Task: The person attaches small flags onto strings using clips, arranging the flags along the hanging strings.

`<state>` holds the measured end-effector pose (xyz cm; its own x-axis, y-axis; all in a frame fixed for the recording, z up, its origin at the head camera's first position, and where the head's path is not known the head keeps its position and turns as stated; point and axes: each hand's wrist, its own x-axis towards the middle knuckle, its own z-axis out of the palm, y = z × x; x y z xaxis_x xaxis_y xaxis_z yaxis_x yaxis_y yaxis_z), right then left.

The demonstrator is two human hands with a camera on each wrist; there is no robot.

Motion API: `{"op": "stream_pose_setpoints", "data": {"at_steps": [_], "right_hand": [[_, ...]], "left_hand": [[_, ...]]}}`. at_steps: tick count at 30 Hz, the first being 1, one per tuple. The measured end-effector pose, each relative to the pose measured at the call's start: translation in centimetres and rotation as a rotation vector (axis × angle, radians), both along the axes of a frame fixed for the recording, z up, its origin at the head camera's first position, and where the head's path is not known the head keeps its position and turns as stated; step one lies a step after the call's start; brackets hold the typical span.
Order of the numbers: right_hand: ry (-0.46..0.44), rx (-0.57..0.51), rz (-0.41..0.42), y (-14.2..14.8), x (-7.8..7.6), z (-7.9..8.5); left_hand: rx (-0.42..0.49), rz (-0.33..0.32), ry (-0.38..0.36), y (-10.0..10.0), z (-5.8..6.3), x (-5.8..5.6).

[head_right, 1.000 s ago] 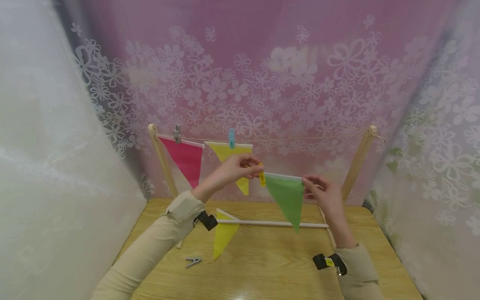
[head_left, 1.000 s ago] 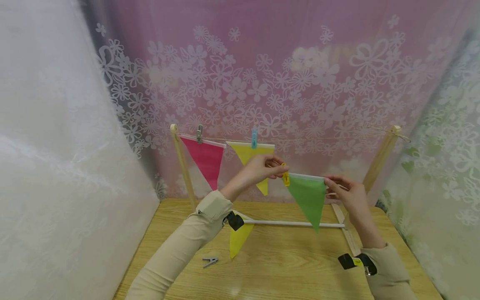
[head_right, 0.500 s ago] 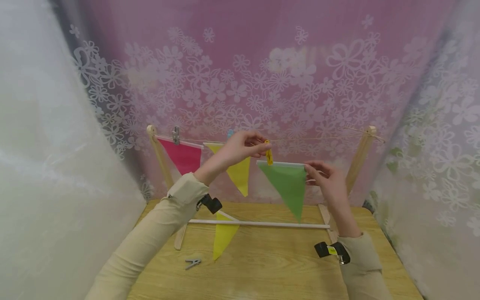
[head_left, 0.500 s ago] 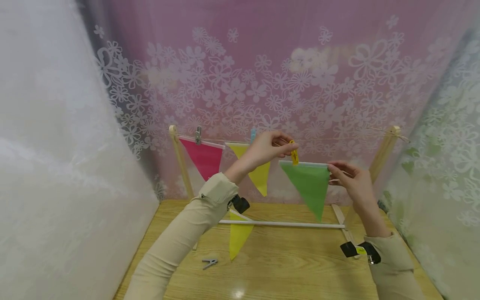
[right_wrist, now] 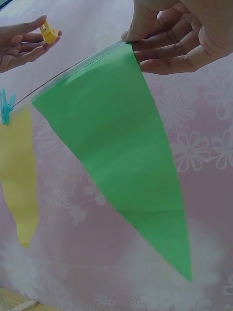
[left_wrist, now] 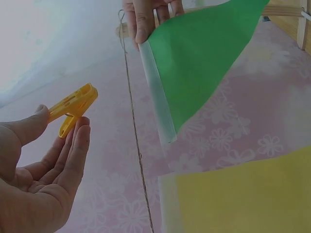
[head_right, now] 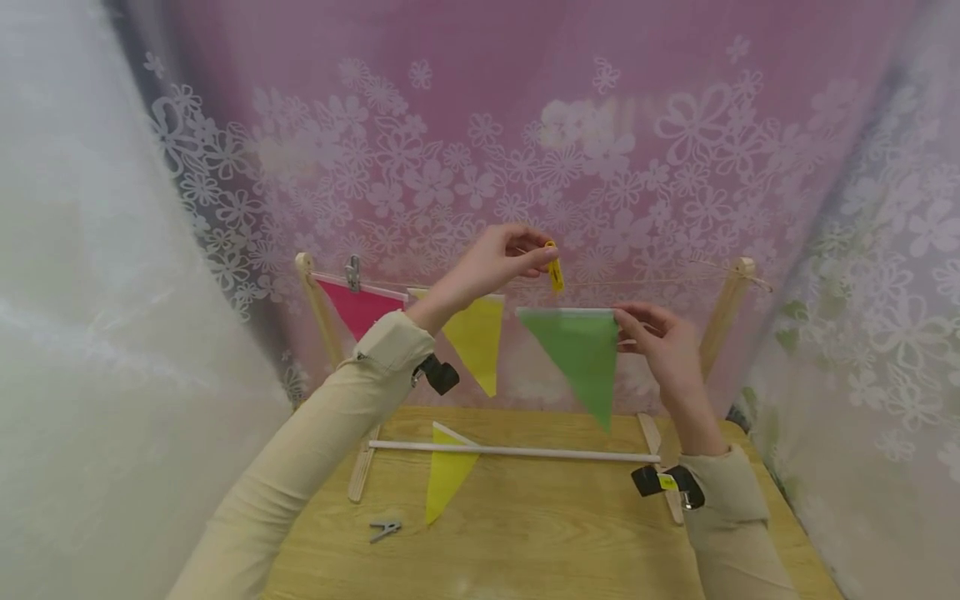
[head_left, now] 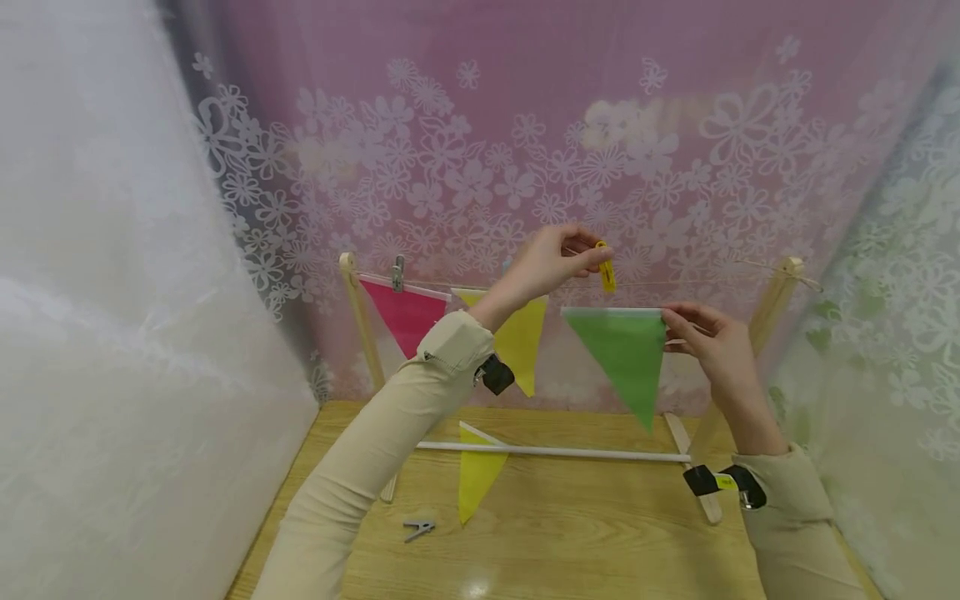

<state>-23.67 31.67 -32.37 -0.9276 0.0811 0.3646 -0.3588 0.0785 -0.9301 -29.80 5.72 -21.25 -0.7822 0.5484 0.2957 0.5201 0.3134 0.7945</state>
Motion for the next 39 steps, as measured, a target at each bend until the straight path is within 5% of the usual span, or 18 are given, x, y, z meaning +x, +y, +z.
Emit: {"op": "stream_pose_setpoints", "data": {"at_steps": [6,15,39], "right_hand": [[-0.005,-0.015,0.007,0.1,-0.5,0.4],[-0.004,0.000,0.007,-0.1,-0.7,1.0],[0.013,-0.037,0.018,-0.4,-1.4,1.2]], "left_hand": [[-0.068,0.075,0.039,0.9,0.3,-0.8],[-0.056,0.134,-0.002,2.0,0.2,-1.8],[-0.148,0.146,0.068,3.0,-0.2,-2.3]]}}
